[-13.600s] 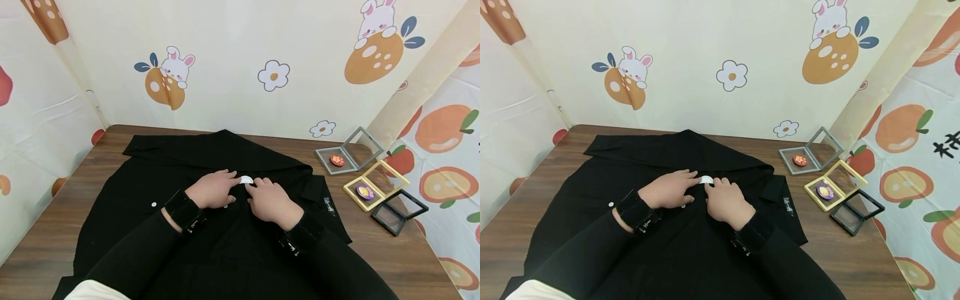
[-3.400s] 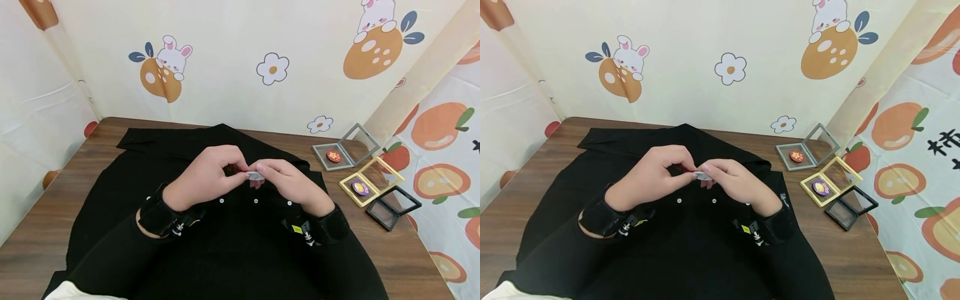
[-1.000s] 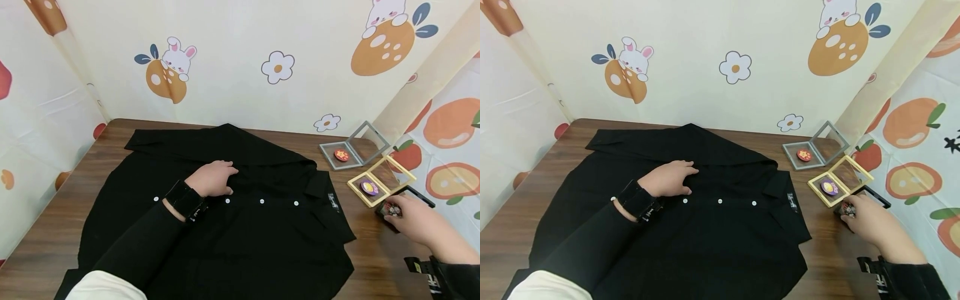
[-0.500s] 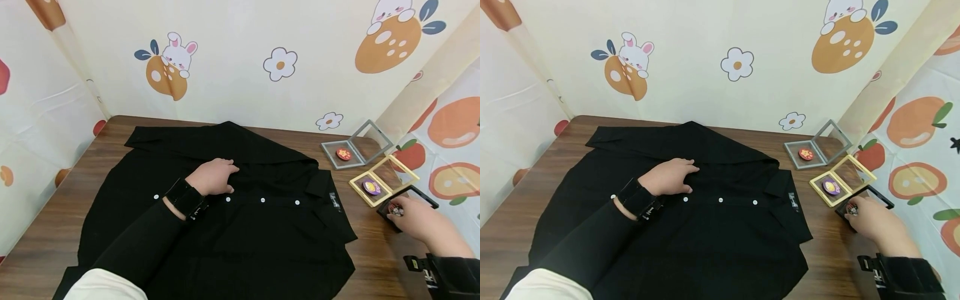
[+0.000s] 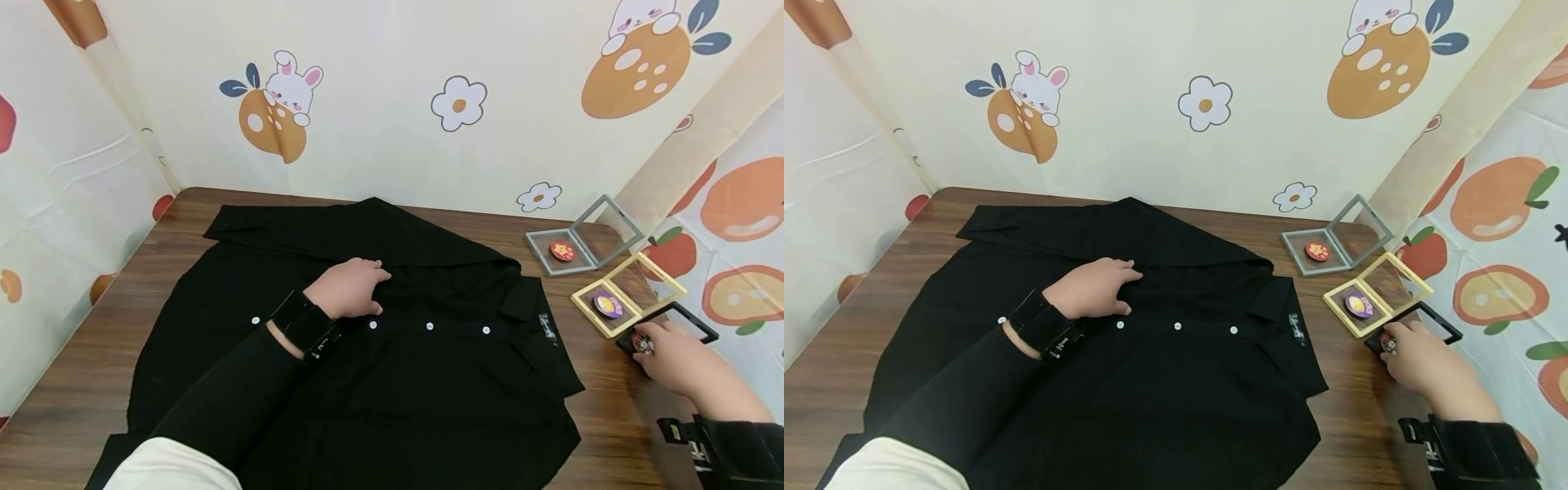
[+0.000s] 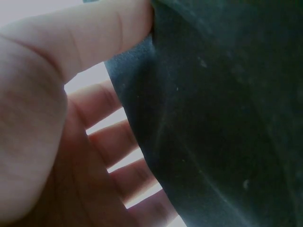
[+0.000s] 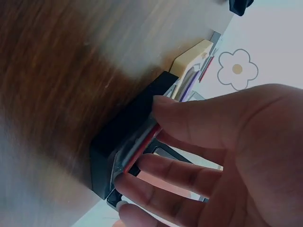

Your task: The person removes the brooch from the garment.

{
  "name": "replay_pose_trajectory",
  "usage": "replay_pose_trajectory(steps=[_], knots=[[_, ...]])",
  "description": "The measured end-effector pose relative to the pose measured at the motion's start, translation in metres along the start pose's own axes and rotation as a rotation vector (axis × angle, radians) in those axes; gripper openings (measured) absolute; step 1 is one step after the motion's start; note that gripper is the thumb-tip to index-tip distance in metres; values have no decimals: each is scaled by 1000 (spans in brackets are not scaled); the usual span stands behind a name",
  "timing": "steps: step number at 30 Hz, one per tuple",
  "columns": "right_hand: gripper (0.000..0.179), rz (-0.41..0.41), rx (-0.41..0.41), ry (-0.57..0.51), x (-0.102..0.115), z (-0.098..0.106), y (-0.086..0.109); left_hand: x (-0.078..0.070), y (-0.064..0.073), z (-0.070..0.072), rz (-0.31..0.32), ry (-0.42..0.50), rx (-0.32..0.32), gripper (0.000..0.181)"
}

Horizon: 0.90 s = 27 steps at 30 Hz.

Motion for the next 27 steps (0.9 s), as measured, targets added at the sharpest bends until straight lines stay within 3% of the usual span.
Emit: replay_pose_trajectory(steps=[6,16,27], knots=[[43,16,-7,-4,1,2,1,0,0,0,3,-3,4,64],[33,12,-98,-21,0,4,4,2,0,1,-4,0,3,63],[32,-30,-88,-65,-2,2,1,3,1,3,-8,-1,-4,63]])
Point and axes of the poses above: each hand's wrist, its own y-axis away from the middle knuckle, its own z-axis out of the back of the hand, x = y × z, the point moved 4 cm from there along -y, towards the middle knuckle, and after that the axes turned 6 degrees about y, right-handed, at the moved point
